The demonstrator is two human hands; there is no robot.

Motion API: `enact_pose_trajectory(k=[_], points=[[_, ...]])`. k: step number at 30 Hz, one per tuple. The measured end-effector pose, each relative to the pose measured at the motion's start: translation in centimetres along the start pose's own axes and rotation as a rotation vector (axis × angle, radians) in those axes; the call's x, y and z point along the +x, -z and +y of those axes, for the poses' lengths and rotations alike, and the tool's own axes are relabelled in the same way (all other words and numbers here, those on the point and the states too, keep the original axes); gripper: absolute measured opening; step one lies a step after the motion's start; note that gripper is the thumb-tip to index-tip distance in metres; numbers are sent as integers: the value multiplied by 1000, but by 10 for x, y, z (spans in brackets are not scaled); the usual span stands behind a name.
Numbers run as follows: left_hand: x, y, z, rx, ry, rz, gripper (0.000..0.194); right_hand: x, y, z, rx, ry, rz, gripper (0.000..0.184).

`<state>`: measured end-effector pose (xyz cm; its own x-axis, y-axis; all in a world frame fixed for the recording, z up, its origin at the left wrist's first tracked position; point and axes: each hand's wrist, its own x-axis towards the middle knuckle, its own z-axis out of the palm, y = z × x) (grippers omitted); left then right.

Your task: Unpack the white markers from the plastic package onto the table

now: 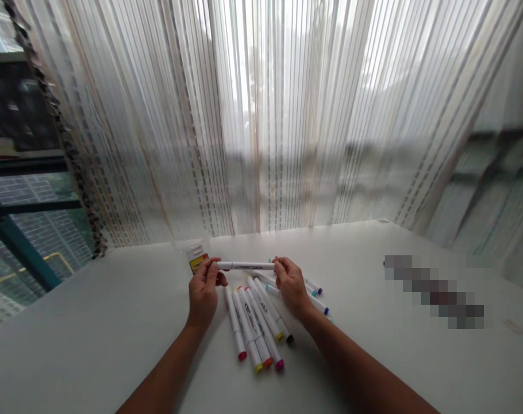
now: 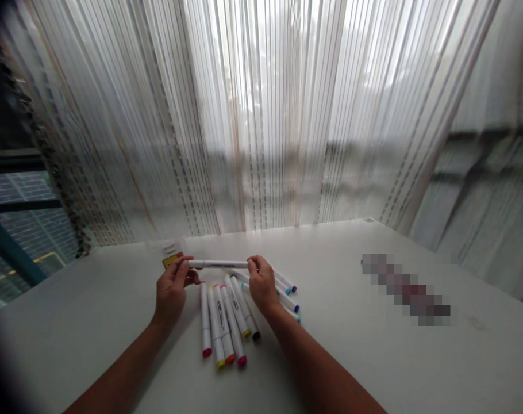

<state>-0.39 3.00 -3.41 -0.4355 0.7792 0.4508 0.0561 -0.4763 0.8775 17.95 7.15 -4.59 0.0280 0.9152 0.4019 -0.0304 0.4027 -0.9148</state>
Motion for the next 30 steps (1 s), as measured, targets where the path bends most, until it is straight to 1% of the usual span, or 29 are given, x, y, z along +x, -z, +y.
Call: enact_pose_trajectory(k=[10,30], points=[[0,-4,10,-33,-31,62,31,-2,-3,2,-5,-4,-31,27],[-2,-4,6,-14,-16,49,32,-2,-1,1,-36,5,-10,26]])
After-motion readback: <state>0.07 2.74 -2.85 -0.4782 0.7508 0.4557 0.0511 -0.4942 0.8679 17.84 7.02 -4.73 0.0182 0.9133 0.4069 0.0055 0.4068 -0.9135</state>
